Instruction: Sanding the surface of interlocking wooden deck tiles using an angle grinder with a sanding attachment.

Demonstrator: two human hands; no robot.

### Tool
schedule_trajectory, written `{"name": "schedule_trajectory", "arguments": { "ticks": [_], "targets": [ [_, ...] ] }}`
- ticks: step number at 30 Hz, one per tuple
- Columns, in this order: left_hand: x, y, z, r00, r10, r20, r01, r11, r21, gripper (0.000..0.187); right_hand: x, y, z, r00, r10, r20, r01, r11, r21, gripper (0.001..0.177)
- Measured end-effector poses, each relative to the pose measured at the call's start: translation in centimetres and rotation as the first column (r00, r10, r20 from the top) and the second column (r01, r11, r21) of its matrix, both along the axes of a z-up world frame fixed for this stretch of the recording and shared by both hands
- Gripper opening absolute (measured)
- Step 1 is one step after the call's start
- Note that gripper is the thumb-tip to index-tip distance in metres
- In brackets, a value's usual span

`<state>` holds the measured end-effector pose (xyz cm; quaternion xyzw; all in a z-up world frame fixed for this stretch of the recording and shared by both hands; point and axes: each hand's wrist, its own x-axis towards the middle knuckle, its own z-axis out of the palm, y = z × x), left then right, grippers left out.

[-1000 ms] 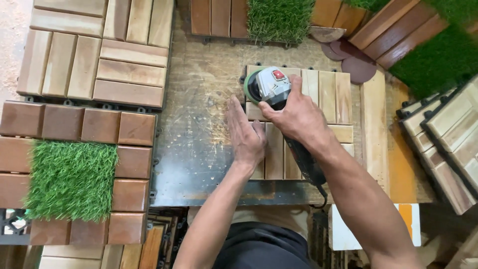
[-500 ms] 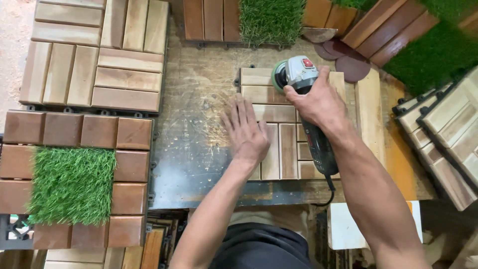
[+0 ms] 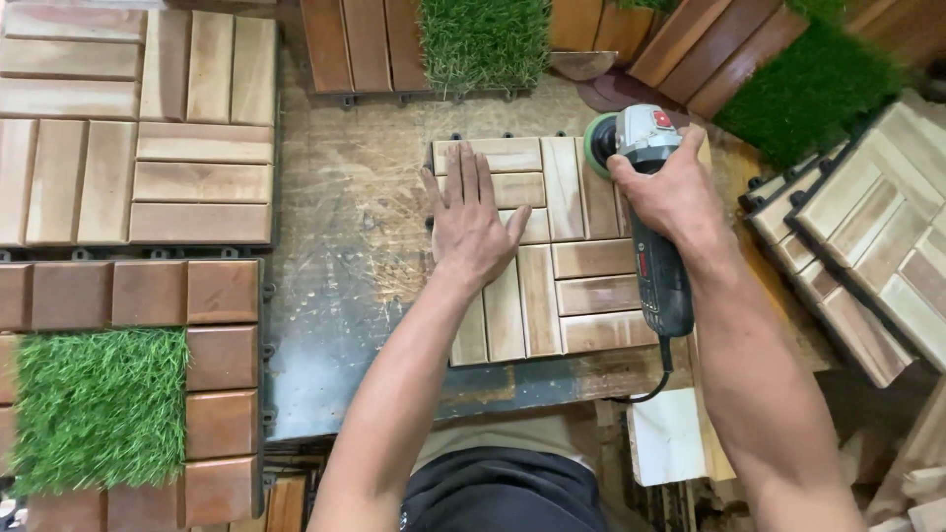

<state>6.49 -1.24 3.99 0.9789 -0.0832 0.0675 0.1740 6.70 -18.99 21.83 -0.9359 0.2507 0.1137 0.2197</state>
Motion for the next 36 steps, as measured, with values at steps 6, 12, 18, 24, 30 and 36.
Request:
{"name": "schedule_trajectory", "arguments": {
  "ticks": [6,12,18,24,30,36],
  "targets": [
    [1.2,0.1,1.4,0.994,-0.098,-0.039,0.099,0.995,0.008,0.095,1.1,-4.0,-3.0,0.998,-0.065,0.026,0.066,0.996,-0.056,0.090],
    [1.5,0.2,-0.7,0.978,-0.172,0.117,0.179,0.982,-0.060,0.065,0.6,0.8,-0.5,1.000,-0.002,-0.020,0.002,1.000,-0.015,0.094],
    [2.0,0.7,-2.4,0.935,0.143,0.323,-0.049,0.958,-0.284,0.056,0.8,5.4,-1.3,0.994,0.105,0.023,-0.106,0.992,0.064,0.083],
    [2.3,1.4,-3.8,0.850,0.404,0.339,-0.254,0.877,-0.409,0.080,1.3,8.7,-1.9,0.978,0.210,-0.012,-0.208,0.975,0.072,0.081],
    [3.3,1.7,-5.9,0.724,0.554,0.411,-0.385,0.819,-0.426,0.086,1.9,10.7,-2.3,0.965,0.261,-0.009,-0.259,0.962,0.086,0.082],
    [3.0,1.5,-4.7,0.693,0.611,0.384,-0.406,0.770,-0.493,0.072,2.8,10.7,-3.1,0.946,0.323,-0.029,-0.321,0.945,0.062,0.087]
  ]
}}
